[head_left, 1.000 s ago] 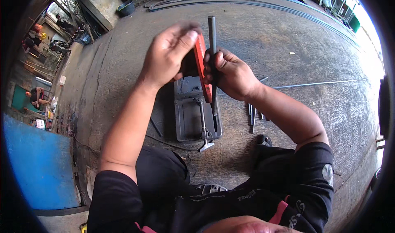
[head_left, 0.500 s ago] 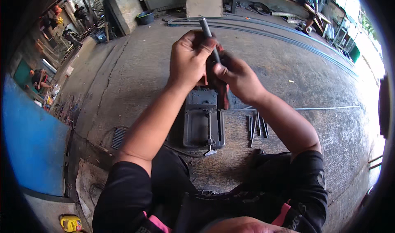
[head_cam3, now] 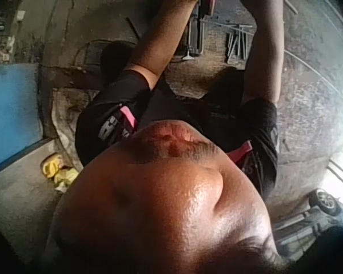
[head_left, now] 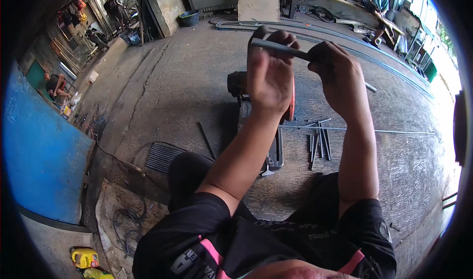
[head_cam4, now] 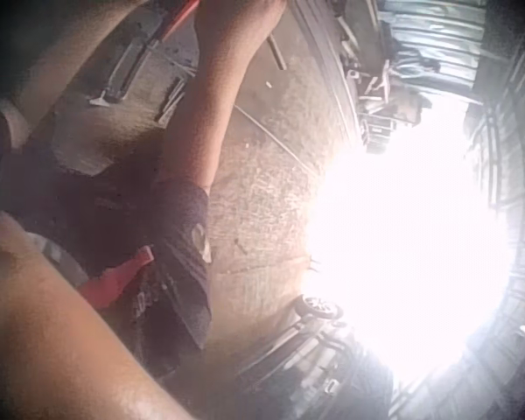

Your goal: The person cuts metal rods using a chop saw and compares the lengths of the rods by holding them side by side in both hands.

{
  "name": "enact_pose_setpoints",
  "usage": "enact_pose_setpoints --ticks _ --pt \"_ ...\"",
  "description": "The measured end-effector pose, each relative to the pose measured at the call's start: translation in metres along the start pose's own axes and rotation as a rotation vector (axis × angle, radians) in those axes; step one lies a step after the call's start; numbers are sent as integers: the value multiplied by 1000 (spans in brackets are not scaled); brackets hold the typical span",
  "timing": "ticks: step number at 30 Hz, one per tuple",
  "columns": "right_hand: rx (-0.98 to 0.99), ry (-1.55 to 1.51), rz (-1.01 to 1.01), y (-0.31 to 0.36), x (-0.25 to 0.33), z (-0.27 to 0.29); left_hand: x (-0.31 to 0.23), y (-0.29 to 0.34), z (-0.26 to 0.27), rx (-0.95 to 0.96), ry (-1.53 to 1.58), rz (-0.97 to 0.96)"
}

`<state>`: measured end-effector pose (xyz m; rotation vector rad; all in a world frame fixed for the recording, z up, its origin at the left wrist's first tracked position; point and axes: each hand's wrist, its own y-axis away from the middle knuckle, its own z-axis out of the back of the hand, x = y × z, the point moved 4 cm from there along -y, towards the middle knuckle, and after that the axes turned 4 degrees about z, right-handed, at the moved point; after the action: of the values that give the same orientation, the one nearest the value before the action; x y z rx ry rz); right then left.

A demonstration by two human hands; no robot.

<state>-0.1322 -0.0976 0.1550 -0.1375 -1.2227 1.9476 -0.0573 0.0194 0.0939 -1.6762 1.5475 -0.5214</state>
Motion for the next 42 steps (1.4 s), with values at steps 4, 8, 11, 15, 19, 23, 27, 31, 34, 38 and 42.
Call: enact_pose_setpoints --ticks 4,8,11,15,19,23,27,31,34,38,42 --pt "-2 -19 11 4 13 5 -16 8 -22 18 213 32" --pt "45 -1 34 8 15 -1 -29 10 -30 -47 278 -25" --pt "90 4 66 8 16 -11 -31 12 -33 -20 253 -51" --pt "114 12 87 7 16 -20 -36 10 -32 151 303 -46" --pt "112 17 86 8 7 -27 -37 10 -21 228 225 -21" --pt "104 -6 66 7 8 -32 -40 13 -22 82 181 -10" --pt "66 17 100 7 9 -35 -40 14 -18 107 266 -26" --pt "66 30 156 5 12 -36 -44 13 -15 158 243 -43" --pt "53 57 182 5 12 -39 -45 13 -15 124 215 -47" --pt "17 88 210 5 14 -42 -47 15 -16 57 248 -50" --pt "7 165 258 5 18 -42 -47 14 -14 69 266 -56"
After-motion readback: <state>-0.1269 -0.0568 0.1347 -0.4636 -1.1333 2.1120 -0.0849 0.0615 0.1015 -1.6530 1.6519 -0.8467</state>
